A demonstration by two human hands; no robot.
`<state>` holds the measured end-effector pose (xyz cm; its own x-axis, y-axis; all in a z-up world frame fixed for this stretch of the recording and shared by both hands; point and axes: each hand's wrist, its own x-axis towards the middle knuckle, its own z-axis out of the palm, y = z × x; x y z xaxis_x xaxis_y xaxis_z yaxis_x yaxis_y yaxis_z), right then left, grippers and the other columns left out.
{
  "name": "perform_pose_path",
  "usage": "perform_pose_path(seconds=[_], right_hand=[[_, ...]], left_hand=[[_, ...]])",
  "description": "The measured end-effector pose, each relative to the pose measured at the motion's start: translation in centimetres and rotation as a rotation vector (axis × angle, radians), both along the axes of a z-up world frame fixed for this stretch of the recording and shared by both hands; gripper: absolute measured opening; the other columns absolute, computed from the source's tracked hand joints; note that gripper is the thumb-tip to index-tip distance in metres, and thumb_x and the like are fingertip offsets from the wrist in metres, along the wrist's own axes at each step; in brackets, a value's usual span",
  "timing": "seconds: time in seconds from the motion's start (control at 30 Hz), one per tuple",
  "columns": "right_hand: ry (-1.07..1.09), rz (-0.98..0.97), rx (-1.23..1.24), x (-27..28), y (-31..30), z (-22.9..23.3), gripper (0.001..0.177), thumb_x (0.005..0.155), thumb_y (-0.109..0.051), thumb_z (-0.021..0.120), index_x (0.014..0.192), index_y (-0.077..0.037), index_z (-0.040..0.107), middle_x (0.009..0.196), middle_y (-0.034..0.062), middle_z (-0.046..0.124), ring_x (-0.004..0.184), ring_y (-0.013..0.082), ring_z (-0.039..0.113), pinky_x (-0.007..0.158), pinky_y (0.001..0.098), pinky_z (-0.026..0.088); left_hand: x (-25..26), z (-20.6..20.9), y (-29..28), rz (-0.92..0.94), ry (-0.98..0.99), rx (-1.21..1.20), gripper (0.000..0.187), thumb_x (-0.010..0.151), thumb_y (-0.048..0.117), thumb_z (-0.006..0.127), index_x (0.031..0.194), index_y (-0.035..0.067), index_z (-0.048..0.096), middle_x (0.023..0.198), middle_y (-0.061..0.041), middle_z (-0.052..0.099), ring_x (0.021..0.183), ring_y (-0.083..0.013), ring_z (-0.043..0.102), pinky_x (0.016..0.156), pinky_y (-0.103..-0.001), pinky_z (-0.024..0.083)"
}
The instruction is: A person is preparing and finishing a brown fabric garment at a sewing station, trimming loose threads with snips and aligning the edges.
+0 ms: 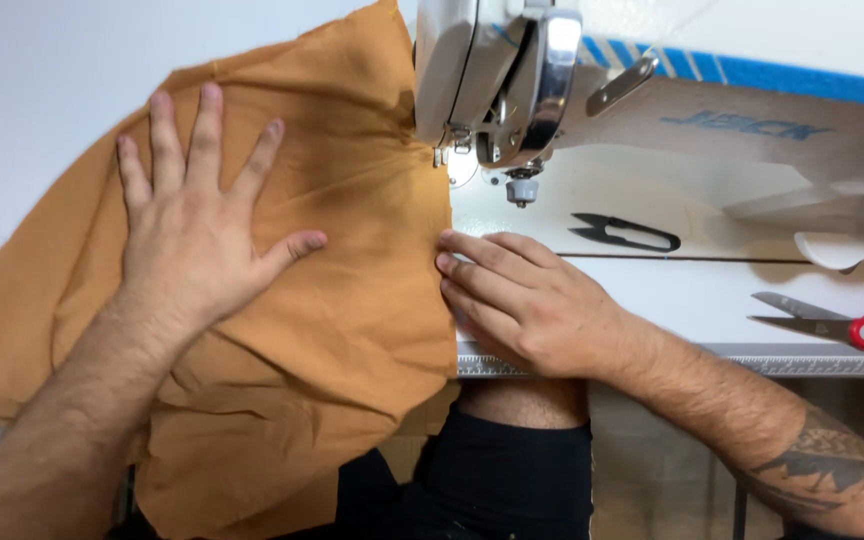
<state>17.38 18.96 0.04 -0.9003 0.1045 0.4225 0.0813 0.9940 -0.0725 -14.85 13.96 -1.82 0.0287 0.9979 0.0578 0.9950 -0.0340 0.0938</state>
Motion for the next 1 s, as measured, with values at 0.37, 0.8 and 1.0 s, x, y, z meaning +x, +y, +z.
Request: perform_pose_path(seconds=[0.37, 0.8, 1.0], right_hand=[[0.083, 0.031, 0.018, -1.1, 0.6, 0.3, 0.015, 0.102, -0.001, 0.065, 0.113, 0.009, 0.069, 0.116, 0.021, 0.074, 0.117, 0.0363, 0.07, 0.099, 0.0455, 0.057], [0.053, 0.065, -0.004, -1.5, 2.3, 0.2, 0.023, 0.101, -0.009, 0.067, 0.115, 0.01, 0.067, 0.121, 0.0218, 0.073, 0.118, 0.0374, 0.071, 0.098, 0.0475, 0.06], [0.028, 0.011, 0.02, -1.7, 3.2, 0.1, 0.025, 0.102, -0.011, 0.065, 0.116, 0.01, 0.068, 0.124, 0.0231, 0.07, 0.124, 0.0393, 0.065, 0.104, 0.0473, 0.058]], left_hand=[[-0.6, 0.3, 1.6, -0.117, -0.046, -0.008, 0.103, 0.083, 0.077, 0.051, 0.166, 0.018, 0.032, 0.17, -0.025, 0.005, 0.152, -0.0509, -0.001, 0.116, -0.077, 0.006], [-1.7, 0.3, 3.5, -0.11, -0.063, -0.009, 0.105, 0.083, 0.08, 0.049, 0.165, 0.017, 0.035, 0.169, -0.026, 0.007, 0.151, -0.0505, -0.002, 0.115, -0.077, 0.005], [-2.3, 0.2, 6.0, -0.112, -0.054, 0.016, 0.106, 0.083, 0.083, 0.047, 0.165, 0.017, 0.036, 0.168, -0.028, 0.009, 0.15, -0.0519, 0.0, 0.114, -0.078, 0.007]])
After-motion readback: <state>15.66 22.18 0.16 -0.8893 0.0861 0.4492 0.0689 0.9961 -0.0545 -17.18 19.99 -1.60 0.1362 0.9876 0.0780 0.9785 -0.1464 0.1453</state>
